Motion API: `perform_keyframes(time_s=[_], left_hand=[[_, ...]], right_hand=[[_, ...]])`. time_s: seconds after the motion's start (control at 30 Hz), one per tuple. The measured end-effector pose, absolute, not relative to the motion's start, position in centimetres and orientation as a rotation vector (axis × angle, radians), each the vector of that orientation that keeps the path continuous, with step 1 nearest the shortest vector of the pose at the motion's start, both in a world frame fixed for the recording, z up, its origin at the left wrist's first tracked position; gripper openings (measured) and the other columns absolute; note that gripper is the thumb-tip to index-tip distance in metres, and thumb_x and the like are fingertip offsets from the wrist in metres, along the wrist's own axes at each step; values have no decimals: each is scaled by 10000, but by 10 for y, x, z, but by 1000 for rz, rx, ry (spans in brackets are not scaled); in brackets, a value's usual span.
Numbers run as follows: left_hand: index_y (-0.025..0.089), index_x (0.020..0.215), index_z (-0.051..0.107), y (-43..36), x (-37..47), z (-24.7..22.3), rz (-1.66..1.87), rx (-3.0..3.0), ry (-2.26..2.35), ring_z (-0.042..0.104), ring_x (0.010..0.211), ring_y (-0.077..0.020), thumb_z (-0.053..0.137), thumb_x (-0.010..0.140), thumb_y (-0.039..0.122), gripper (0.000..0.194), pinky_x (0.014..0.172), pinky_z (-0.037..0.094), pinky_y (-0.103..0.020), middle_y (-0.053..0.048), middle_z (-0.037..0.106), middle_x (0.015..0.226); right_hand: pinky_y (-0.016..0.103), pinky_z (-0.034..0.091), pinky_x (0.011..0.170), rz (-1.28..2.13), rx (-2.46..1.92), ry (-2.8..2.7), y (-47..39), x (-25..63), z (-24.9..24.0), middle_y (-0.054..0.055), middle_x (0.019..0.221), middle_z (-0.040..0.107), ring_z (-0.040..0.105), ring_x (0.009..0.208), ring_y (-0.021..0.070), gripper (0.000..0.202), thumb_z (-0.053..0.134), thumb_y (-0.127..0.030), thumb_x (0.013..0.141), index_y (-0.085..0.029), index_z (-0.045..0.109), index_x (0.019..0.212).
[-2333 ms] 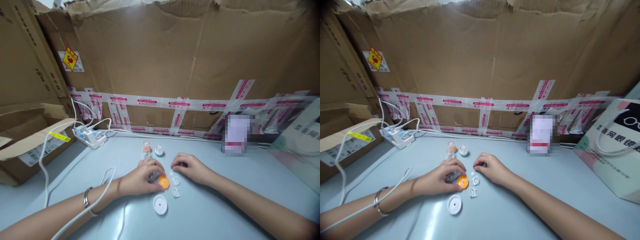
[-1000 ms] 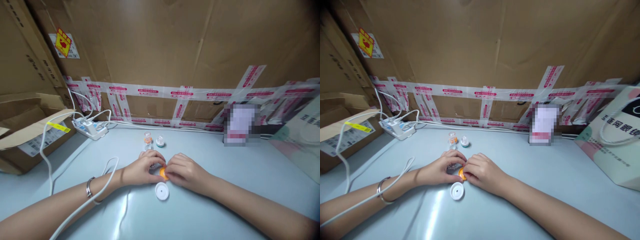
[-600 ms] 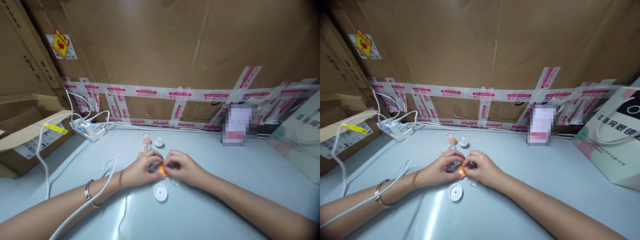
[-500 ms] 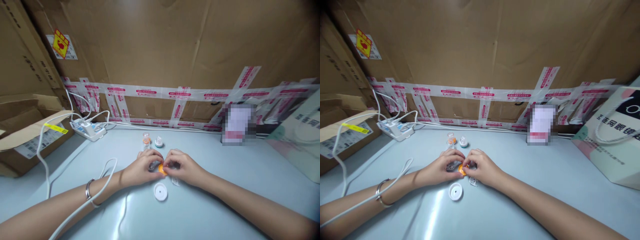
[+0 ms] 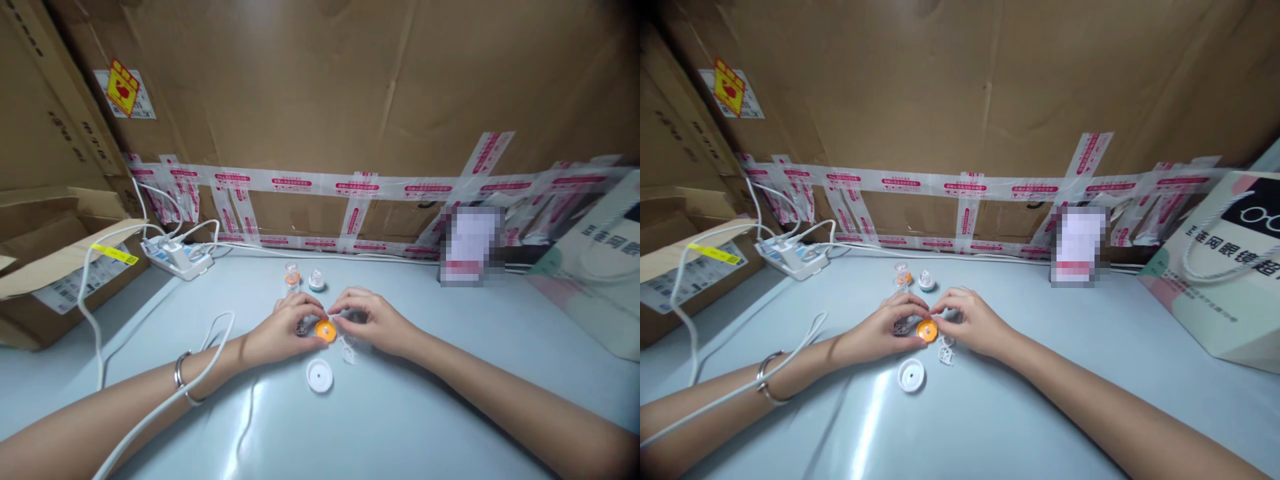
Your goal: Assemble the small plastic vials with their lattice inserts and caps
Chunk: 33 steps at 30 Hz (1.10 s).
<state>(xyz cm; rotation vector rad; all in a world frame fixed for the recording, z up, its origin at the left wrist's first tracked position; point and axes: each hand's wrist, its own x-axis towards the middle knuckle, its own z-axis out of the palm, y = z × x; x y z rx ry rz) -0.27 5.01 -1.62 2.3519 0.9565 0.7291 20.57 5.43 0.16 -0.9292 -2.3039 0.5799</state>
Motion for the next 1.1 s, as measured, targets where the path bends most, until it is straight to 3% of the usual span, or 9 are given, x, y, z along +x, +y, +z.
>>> perform_keyframes(time_s=[0.13,0.37,1.1], left_hand=[[216,1040,613,51,-6,-15,817,2342,944,508,1029,-223,731,662,410,441,925,376,-377,-69,568,1068],[206,963,655,54,-16,-7,760,2619,757,569,907,-164,593,828,301,177,846,390,-306,-47,652,943],[271,1010,657,52,-15,-9,664,2845,732,574,921,-151,512,885,269,192,813,334,-304,-16,668,992]], right_hand=[[343,385,772,385,-785,-2407,52,214,0,57,854,653,568,836,179,98,593,-201,793,-196,666,859],[331,360,770,267,-647,-2500,51,217,-8,63,916,681,589,877,170,137,579,-254,833,-206,656,935],[334,342,786,82,-609,-2590,50,216,-12,48,939,679,579,878,157,185,498,-275,891,-222,665,950]])
